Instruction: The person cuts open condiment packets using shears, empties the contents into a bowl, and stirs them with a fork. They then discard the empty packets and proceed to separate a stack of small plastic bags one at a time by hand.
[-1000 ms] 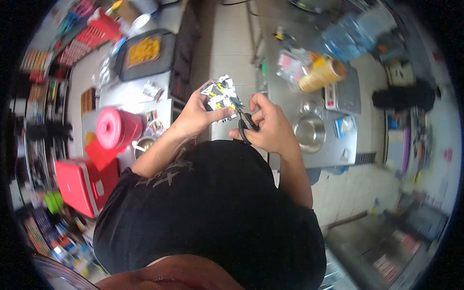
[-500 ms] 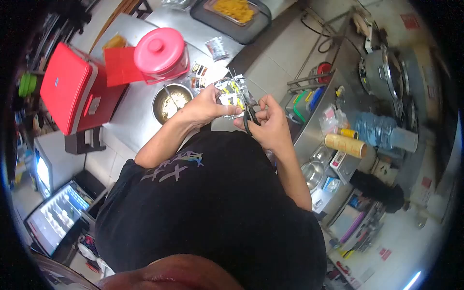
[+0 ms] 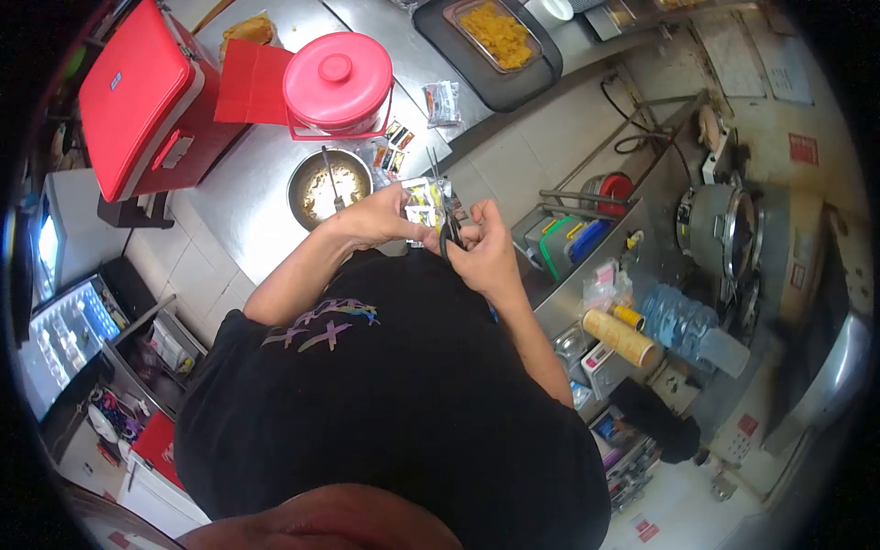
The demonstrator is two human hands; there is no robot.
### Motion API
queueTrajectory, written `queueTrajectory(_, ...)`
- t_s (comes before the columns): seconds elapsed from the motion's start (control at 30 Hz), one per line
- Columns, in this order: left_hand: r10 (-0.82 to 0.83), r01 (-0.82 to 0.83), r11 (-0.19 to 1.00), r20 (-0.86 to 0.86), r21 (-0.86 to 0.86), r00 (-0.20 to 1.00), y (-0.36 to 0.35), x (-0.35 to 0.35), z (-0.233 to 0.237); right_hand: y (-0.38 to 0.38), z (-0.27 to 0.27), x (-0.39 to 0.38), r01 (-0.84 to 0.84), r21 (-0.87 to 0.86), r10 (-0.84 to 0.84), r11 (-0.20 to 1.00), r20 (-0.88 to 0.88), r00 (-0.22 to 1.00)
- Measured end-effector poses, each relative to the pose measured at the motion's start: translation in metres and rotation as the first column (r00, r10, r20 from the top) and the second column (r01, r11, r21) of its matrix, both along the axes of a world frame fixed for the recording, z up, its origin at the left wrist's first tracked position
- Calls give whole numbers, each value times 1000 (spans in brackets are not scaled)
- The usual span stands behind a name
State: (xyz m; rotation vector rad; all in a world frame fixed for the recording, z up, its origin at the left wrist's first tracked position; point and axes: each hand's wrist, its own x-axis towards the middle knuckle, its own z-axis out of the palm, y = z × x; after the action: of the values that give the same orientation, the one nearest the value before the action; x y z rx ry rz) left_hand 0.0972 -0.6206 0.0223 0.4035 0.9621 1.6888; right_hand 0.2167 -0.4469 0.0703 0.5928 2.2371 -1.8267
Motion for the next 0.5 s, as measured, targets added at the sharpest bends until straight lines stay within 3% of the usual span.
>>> queueTrajectory(0.13, 77, -78, 996, -35, -51, 996, 17, -7, -8, 25, -24, -23, -1, -117, -3, 993, -31, 1000)
queueTrajectory(0.2, 123, -112, 979, 51, -169, 991, 31, -18, -20, 52, -72, -44, -67, -90, 62, 994, -55, 997)
queueTrajectory(0.23, 132, -112, 961, 65, -252, 989, 37, -28, -50, 59, -93, -62, -104, -84, 95, 991, -107, 990)
queueTrajectory(0.3, 280, -245, 934, 106, -260, 954, 56, -45, -97, 75, -138, -101, -162, -89, 146, 983, -156, 977)
queueTrajectory(0.33, 316, -271, 914, 112, -302, 942, 61, -59, -117, 82, -162, -122, -184, -80, 175, 980, -105, 979)
queueTrajectory(0.4, 213, -170, 853, 33, -494, 976, 63, -88, -172, 99, -227, -163, -229, -88, 225, 970, -49, 973)
queueTrajectory(0.43, 202, -146, 789, 28, -597, 979, 67, -96, -177, 106, -269, -182, -246, -124, 251, 961, 24, 968)
queueTrajectory(0.5, 315, -216, 785, 74, -581, 946, 76, -103, -168, 110, -295, -204, -290, -152, 310, 945, 134, 941)
